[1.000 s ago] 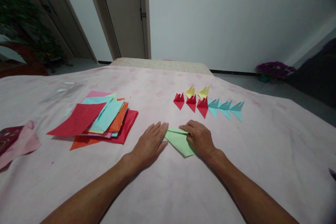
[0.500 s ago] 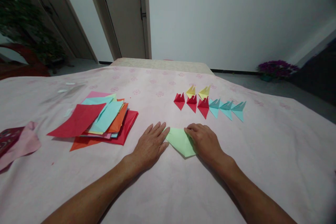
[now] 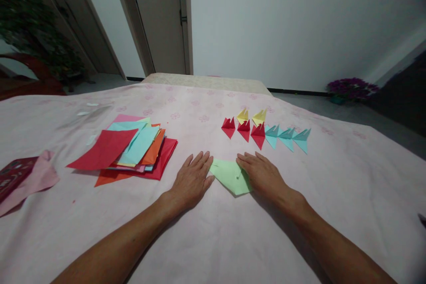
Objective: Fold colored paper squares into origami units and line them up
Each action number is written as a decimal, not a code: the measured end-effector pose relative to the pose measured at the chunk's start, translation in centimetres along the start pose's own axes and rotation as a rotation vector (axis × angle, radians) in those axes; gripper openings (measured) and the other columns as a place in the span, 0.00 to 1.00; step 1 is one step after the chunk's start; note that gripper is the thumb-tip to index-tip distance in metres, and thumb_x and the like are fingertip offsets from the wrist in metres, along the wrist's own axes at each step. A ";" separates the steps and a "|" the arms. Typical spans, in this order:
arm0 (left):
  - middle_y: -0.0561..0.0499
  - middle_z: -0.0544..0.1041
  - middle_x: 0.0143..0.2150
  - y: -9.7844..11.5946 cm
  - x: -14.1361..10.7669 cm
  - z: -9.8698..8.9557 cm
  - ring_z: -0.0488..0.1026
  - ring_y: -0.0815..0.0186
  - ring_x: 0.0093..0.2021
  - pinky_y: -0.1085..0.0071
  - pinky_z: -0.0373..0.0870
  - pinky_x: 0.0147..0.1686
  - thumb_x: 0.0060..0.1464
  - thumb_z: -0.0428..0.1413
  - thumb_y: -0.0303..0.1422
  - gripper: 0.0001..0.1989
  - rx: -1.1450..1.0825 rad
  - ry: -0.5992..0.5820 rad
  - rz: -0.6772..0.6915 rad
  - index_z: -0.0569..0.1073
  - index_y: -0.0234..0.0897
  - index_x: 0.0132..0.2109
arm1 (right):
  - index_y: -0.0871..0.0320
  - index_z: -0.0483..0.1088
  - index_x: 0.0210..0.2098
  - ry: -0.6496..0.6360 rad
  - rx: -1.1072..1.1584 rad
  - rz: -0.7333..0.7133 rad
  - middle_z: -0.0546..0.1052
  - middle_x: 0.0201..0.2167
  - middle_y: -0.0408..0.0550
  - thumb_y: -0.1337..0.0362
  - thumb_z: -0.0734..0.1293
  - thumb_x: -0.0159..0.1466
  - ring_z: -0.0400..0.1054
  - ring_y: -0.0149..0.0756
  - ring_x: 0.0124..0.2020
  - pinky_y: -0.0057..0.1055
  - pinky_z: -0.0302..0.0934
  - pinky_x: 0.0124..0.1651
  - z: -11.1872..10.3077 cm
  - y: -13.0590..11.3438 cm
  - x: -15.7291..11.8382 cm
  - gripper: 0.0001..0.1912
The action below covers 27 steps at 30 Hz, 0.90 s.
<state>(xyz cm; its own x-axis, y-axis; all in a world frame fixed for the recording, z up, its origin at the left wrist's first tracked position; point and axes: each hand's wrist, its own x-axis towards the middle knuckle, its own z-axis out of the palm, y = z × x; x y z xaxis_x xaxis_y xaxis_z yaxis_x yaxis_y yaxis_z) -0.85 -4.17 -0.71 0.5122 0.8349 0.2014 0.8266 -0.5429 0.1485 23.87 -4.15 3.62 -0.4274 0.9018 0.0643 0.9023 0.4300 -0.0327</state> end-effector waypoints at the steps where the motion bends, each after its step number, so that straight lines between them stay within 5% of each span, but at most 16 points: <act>1: 0.42 0.58 0.70 -0.1 0.0 0.1 0.54 0.55 0.70 0.52 0.51 0.67 0.66 0.46 0.40 0.27 -0.010 0.016 -0.011 0.58 0.37 0.68 | 0.59 0.73 0.54 0.021 -0.011 0.044 0.72 0.59 0.54 0.76 0.59 0.62 0.65 0.46 0.61 0.47 0.55 0.63 -0.6 0.0 -0.3 0.24; 5: 0.40 0.65 0.66 -0.1 0.0 0.0 0.61 0.55 0.66 0.54 0.58 0.63 0.66 0.46 0.37 0.22 -0.074 0.088 -0.056 0.63 0.36 0.64 | 0.56 0.76 0.46 0.176 0.169 0.204 0.80 0.44 0.50 0.62 0.58 0.68 0.73 0.40 0.46 0.36 0.65 0.49 -2.6 -2.0 -2.0 0.16; 8: 0.43 0.74 0.58 0.1 -0.1 -0.5 0.69 0.56 0.57 0.55 0.65 0.57 0.65 0.48 0.33 0.20 -0.171 0.141 -0.076 0.66 0.38 0.61 | 0.54 0.71 0.53 0.046 0.306 0.274 0.80 0.39 0.47 0.54 0.63 0.65 0.74 0.41 0.38 0.34 0.65 0.38 -2.2 -3.9 -2.9 0.20; 15: 0.47 0.77 0.52 -1.2 -0.7 -1.7 0.74 0.62 0.49 0.62 0.71 0.51 0.63 0.47 0.27 0.17 -0.565 0.359 -0.269 0.71 0.39 0.56 | 0.52 0.69 0.56 0.086 0.387 0.252 0.80 0.40 0.46 0.67 0.62 0.59 0.74 0.38 0.36 0.31 0.63 0.37 -0.4 -3.0 -2.5 0.25; 17: 0.48 0.78 0.49 -2.2 -0.9 -1.8 0.74 0.62 0.49 0.61 0.71 0.52 0.61 0.48 0.25 0.15 -0.601 0.343 -0.287 0.74 0.40 0.51 | 0.51 0.71 0.53 0.036 0.399 0.263 0.80 0.38 0.43 0.69 0.61 0.56 0.74 0.38 0.33 0.31 0.63 0.35 -0.6 -2.0 -2.3 0.26; 21: 0.51 0.78 0.47 -3.5 -1.0 -1.7 0.73 0.62 0.50 0.61 0.70 0.53 0.56 0.50 0.21 0.15 -0.581 0.206 -0.158 0.78 0.42 0.42 | 0.51 0.73 0.49 0.004 0.329 0.158 0.79 0.48 0.43 0.71 0.61 0.53 0.74 0.40 0.43 0.32 0.64 0.43 -0.8 -1.5 -2.1 0.25; 27: 0.49 0.75 0.51 -3.4 -0.4 -1.9 0.70 0.60 0.51 0.59 0.68 0.53 0.58 0.52 0.25 0.15 -0.445 0.116 -0.050 0.78 0.45 0.47 | 0.51 0.74 0.47 -0.087 0.125 0.117 0.80 0.41 0.48 0.60 0.65 0.62 0.74 0.45 0.40 0.34 0.60 0.36 -2.3 -4.3 -0.5 0.14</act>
<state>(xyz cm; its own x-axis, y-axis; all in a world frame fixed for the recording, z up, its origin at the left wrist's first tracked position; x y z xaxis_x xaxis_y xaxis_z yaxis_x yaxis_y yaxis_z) -4.28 -2.80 0.54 0.4239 0.8592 0.2863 0.6559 -0.5093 0.5572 20.32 -6.52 6.00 -0.3278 0.9441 -0.0337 0.9344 0.3187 -0.1591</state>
